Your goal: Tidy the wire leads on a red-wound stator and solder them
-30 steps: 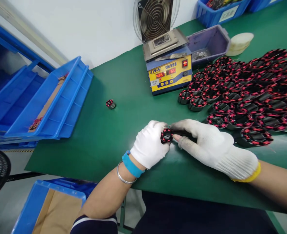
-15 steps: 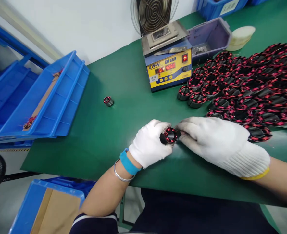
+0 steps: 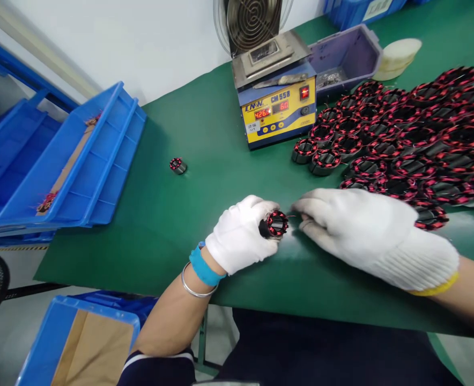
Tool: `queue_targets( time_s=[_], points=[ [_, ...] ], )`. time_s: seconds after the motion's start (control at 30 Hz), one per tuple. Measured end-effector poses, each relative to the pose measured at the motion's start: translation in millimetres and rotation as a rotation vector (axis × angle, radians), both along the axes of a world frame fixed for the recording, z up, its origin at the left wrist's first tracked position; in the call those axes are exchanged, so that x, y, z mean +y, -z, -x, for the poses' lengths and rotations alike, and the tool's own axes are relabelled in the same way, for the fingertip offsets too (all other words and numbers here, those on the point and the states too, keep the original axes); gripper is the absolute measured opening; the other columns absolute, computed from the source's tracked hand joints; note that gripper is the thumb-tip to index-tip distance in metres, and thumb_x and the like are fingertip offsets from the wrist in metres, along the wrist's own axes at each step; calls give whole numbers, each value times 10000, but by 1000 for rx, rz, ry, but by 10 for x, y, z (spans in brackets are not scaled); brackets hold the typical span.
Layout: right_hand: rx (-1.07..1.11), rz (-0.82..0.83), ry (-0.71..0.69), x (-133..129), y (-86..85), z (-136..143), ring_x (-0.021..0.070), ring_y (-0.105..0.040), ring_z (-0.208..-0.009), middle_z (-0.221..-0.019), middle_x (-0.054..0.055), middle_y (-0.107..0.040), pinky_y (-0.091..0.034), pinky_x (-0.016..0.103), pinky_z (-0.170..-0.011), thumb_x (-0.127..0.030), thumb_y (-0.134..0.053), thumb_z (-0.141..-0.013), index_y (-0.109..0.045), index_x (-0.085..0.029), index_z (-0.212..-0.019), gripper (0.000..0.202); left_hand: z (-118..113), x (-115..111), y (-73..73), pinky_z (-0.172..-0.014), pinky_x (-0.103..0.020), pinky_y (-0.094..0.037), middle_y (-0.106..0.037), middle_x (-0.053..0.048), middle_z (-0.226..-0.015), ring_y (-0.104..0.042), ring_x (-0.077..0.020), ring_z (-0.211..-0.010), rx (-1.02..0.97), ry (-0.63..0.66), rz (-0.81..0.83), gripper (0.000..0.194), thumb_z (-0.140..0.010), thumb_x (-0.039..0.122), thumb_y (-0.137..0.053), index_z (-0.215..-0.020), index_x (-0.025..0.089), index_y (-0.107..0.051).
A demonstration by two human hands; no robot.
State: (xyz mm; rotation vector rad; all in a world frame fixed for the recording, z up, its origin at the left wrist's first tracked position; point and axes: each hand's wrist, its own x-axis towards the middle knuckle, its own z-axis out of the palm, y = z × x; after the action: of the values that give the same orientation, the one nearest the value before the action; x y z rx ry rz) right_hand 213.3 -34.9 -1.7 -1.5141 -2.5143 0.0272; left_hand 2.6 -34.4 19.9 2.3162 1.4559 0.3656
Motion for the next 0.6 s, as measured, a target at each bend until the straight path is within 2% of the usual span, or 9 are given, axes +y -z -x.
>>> queue_targets(
  time_s=[0.1,0.23,0.37,0.5,0.6],
  points=[
    [47,-28,72,17,-5,-89,157,-576,-682,-936,68,-701,-293,278,-584,-396,-397,-935,-735,-188,-1048,413,25,16,-37,-888,-358,-572,-684,-50,-1090,-678,-230,-954,-20,-38,4,455,-678,266,-706,-1131,222,-693],
    [143,-36,-64,-24,35,-38,148,-603,-768,-1093,65,-690,-351,260,-644,-396,-377,-965,-705,-195,-1188,445,14,3,-32,-871,-357,-577,-685,-51,-1065,-680,-229,-942,-62,-5,17,445,-681,269,-710,-1122,212,-700],
    [150,40,-111,-62,64,44,133,-595,-729,-978,44,-695,-312,238,-624,-390,-389,-966,-721,-204,-1078,397,-9,-17,2,-865,-357,-575,-688,-54,-1080,-674,-230,-954,-57,59,10,437,-700,263,-680,-1135,216,-699],
    [105,123,29,-39,1,-3,138,-555,-637,-822,32,-681,-198,235,-549,-452,-467,-898,-728,-219,-948,353,2,-9,-25,-828,-343,-577,-701,-41,-1015,-675,-219,-882,-74,67,52,413,-663,275,-707,-1073,224,-723],
    [105,180,186,-11,-75,-65,150,-556,-633,-815,40,-688,-164,234,-521,-447,-509,-861,-743,-234,-964,333,13,9,-74,-824,-322,-571,-708,-27,-947,-675,-209,-852,-142,16,114,349,-625,284,-734,-969,223,-735]
  ],
)
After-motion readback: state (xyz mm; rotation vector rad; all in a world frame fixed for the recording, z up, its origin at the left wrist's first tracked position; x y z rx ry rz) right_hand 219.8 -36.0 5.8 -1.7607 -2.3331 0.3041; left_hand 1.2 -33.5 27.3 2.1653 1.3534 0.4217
